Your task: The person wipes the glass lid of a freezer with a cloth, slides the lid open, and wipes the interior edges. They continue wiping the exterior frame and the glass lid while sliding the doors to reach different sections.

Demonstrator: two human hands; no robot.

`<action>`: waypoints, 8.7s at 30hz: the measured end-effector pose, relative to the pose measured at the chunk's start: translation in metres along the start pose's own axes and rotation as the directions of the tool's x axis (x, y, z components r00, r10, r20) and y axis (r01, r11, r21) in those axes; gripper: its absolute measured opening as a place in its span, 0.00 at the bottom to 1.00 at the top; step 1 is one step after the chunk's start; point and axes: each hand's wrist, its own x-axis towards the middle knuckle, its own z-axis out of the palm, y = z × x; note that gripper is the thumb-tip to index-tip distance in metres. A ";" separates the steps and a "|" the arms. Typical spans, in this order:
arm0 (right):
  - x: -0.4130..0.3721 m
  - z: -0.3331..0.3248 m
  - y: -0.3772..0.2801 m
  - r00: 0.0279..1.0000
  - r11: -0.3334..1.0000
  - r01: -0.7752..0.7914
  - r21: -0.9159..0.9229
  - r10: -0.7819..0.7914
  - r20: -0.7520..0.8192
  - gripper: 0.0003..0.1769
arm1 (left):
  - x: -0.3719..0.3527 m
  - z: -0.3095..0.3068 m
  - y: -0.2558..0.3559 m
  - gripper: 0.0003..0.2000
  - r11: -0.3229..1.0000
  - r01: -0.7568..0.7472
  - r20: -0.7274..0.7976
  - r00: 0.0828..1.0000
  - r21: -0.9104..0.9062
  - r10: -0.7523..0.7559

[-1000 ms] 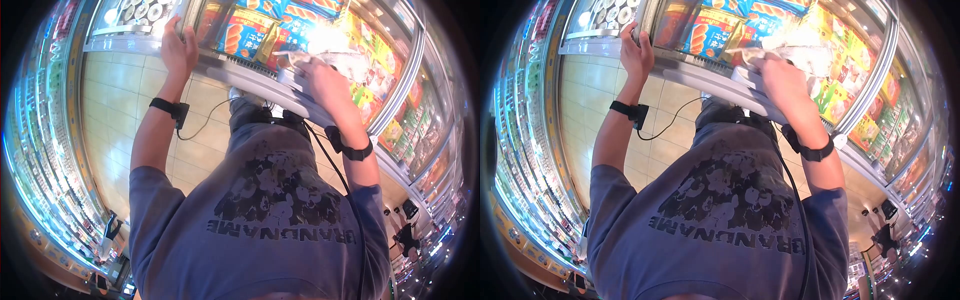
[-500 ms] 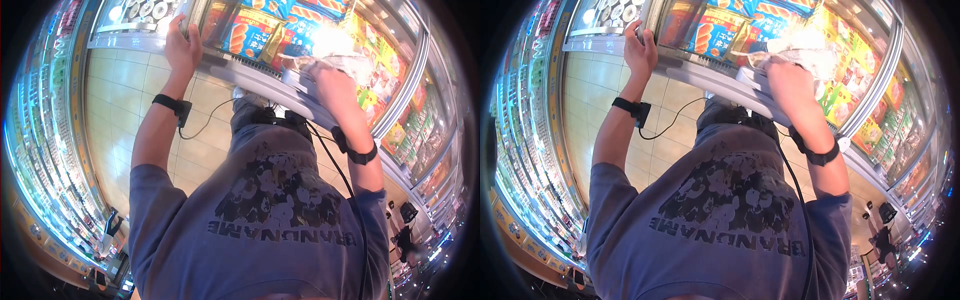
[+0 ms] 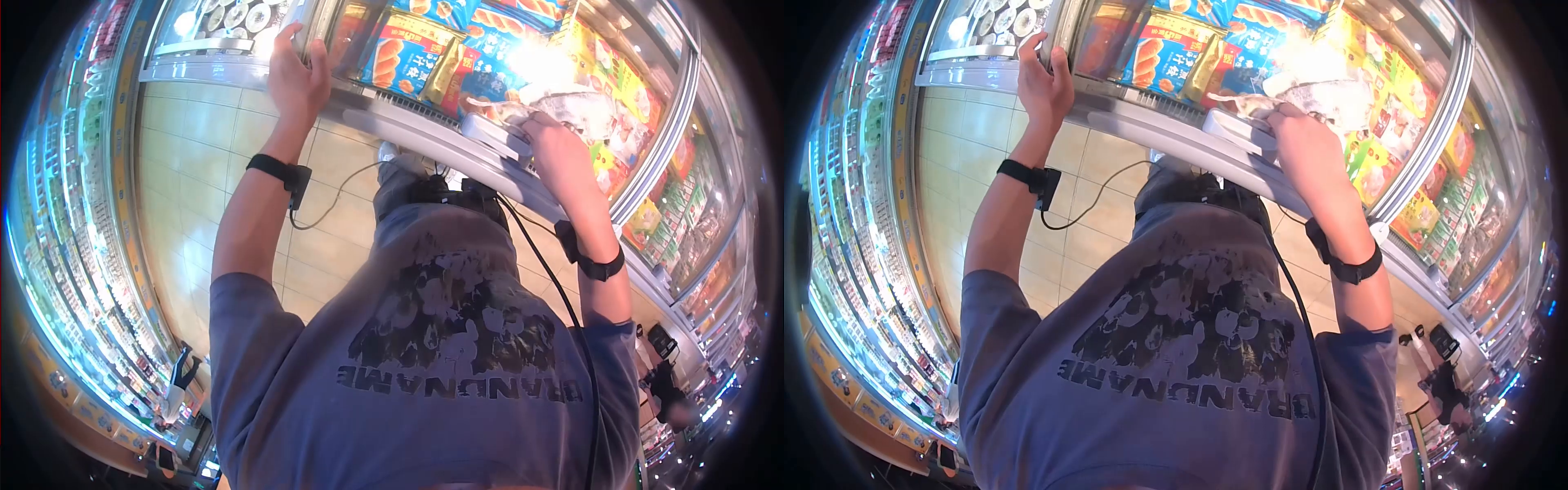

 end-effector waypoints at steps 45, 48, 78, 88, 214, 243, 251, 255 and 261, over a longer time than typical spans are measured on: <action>0.001 0.019 0.018 0.986 0.973 0.095 0.212 -0.063 -0.152 0.07 | 0.002 -0.005 0.007 0.23 1.000 0.008 0.013 1.000 -0.029 -0.007; -0.026 0.020 0.034 1.000 0.976 0.006 0.216 -0.004 -0.012 0.06 | 0.001 -0.006 0.011 0.21 1.000 -0.006 0.002 1.000 -0.003 0.006; 0.015 0.012 0.003 0.999 0.995 -0.046 0.091 0.049 -0.024 0.10 | -0.001 -0.007 0.020 0.24 0.998 0.040 0.016 0.999 0.048 -0.041; 0.014 0.023 0.005 0.983 0.990 0.111 0.088 -0.096 -0.157 0.09 | -0.001 -0.004 0.020 0.26 0.999 0.039 -0.014 0.999 0.025 -0.039; -0.111 0.098 0.094 -0.085 0.479 -0.657 0.582 0.720 -0.689 0.19 | -0.012 0.040 0.159 0.13 0.714 -0.547 0.645 0.363 -0.437 0.673; -0.112 0.097 0.089 -0.157 0.416 -0.612 0.673 0.770 -0.618 0.21 | -0.018 0.071 0.191 0.11 0.576 -0.469 0.554 0.202 -0.669 0.808; -0.115 0.101 0.096 -0.137 0.437 -0.640 0.632 0.745 -0.653 0.22 | -0.009 0.053 0.173 0.08 0.564 -0.561 0.492 0.292 -0.606 0.820; -0.115 0.102 0.096 -0.143 0.430 -0.638 0.639 0.749 -0.647 0.23 | -0.026 0.082 0.204 0.12 0.599 -0.491 0.599 0.181 -0.632 0.780; -0.113 0.097 0.093 -0.147 0.406 -0.635 0.657 0.772 -0.619 0.25 | -0.001 0.052 0.171 0.11 0.629 -0.506 0.628 0.201 -0.590 0.752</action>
